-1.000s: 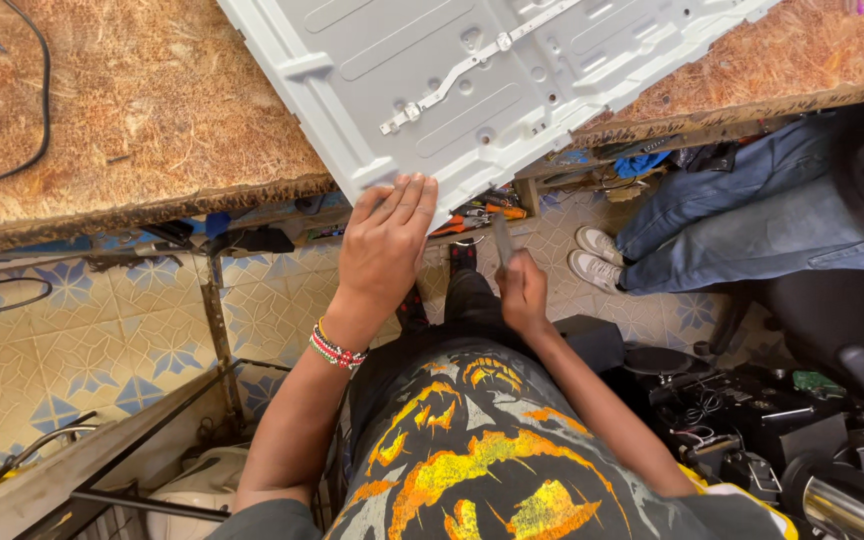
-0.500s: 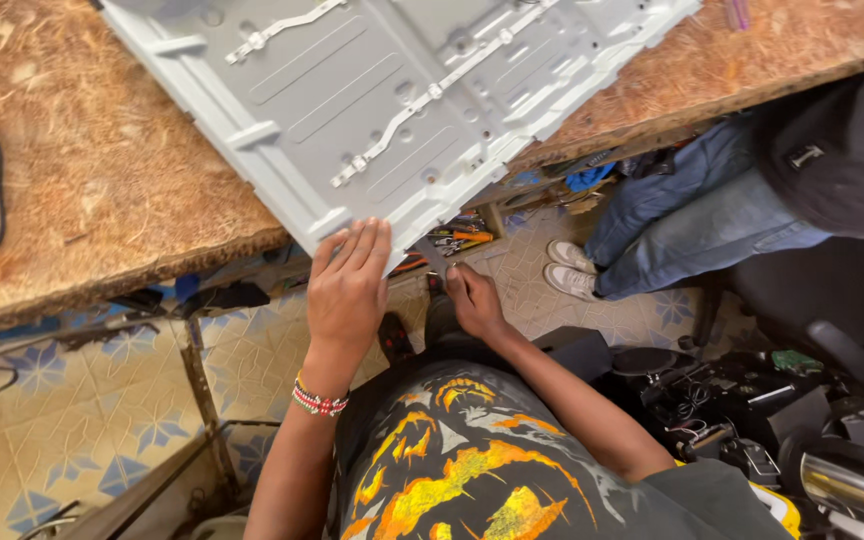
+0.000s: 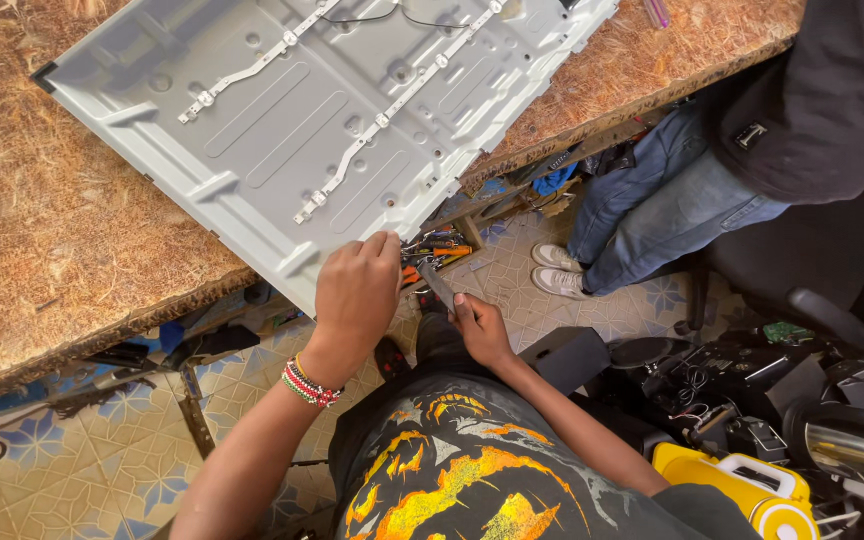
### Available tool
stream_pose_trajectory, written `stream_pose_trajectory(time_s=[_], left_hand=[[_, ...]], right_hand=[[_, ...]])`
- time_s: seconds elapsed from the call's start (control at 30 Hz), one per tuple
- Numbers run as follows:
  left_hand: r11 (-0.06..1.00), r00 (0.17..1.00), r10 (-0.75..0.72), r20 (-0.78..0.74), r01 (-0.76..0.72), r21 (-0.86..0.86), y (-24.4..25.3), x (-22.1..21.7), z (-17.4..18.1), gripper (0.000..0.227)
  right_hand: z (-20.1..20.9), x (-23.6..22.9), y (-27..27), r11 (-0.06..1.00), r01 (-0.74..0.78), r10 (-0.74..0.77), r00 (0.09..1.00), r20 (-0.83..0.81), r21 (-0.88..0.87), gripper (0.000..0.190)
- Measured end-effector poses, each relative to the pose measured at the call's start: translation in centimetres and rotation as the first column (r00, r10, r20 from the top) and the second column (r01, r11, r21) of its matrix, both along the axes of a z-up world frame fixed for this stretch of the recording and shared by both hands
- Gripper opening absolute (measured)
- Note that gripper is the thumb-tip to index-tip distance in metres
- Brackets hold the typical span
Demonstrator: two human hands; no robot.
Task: The person uses a metal file to scrape the edges and surface of a white metal panel, likely a backplate for an appliance. They work along the perimeter and inner sections of the panel, which is resting on a workbench.
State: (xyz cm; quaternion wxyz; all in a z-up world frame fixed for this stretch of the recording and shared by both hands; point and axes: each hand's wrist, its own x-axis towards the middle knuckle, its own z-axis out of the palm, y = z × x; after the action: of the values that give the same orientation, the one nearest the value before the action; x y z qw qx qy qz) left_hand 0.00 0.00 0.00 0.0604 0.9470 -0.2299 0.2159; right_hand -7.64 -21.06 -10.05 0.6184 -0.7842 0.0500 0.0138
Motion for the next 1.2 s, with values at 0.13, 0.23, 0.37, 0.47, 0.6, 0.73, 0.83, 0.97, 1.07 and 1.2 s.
stream_pose_trajectory(time_s=[0.13, 0.23, 0.37, 0.47, 0.6, 0.73, 0.83, 0.97, 1.07, 1.2], left_hand=[[0.992, 0.981, -0.095, 0.168, 0.08, 0.096, -0.2, 1.6, -1.8, 0.021], [0.983, 0.965, -0.161, 0.208, 0.138, 0.12, -0.6, 2.1, -1.0, 0.014], [0.979, 0.964, -0.179, 0.196, 0.154, 0.136, -1.8, 2.1, -1.0, 0.014], [0.973, 0.973, -0.155, 0.174, 0.12, 0.196, -2.7, 1.5, -0.3, 0.018], [0.957, 0.986, -0.113, 0.121, 0.075, 0.28, -3.0, 0.5, 0.2, 0.025], [0.955, 0.994, -0.077, 0.078, 0.051, 0.293, -2.7, -0.4, 2.8, 0.029], [0.971, 0.999, -0.032, 0.036, 0.022, 0.239, -2.7, -0.9, 3.8, 0.03], [0.99, 0.998, 0.061, -0.023, -0.058, 0.128, -2.2, -1.0, 3.1, 0.023], [0.991, 0.994, 0.096, -0.057, -0.09, 0.094, -1.8, -1.0, 2.1, 0.016], [0.996, 0.996, 0.065, -0.067, -0.061, 0.063, -1.5, -1.1, 2.7, 0.016]], right_hand=[[0.4, -0.3, 0.3, 0.999, -0.018, 0.019, 1.0, -0.02, 0.027, 0.054], [-0.1, -0.3, 0.5, 0.999, -0.039, 0.04, 0.998, -0.04, 0.013, 0.052], [0.4, 0.0, 0.9, 0.999, -0.053, 0.053, 0.997, -0.051, 0.014, 0.051], [0.5, -0.2, 1.1, 0.998, -0.061, 0.062, 0.996, -0.057, 0.019, 0.052], [-0.1, -0.5, 1.0, 0.997, -0.071, 0.071, 0.995, -0.072, 0.005, 0.051], [-0.5, -0.6, 1.0, 0.997, -0.079, 0.079, 0.994, -0.08, 0.008, 0.052], [-0.2, -0.9, 1.0, 0.997, -0.077, 0.077, 0.994, -0.08, 0.011, 0.052], [0.1, -1.0, 0.7, 0.997, -0.075, 0.075, 0.994, -0.085, 0.008, 0.051], [0.6, -1.1, 0.6, 0.998, -0.066, 0.067, 0.993, -0.094, 0.008, 0.05], [1.2, -1.2, 0.7, 0.998, -0.062, 0.062, 0.993, -0.097, 0.0, 0.051]])
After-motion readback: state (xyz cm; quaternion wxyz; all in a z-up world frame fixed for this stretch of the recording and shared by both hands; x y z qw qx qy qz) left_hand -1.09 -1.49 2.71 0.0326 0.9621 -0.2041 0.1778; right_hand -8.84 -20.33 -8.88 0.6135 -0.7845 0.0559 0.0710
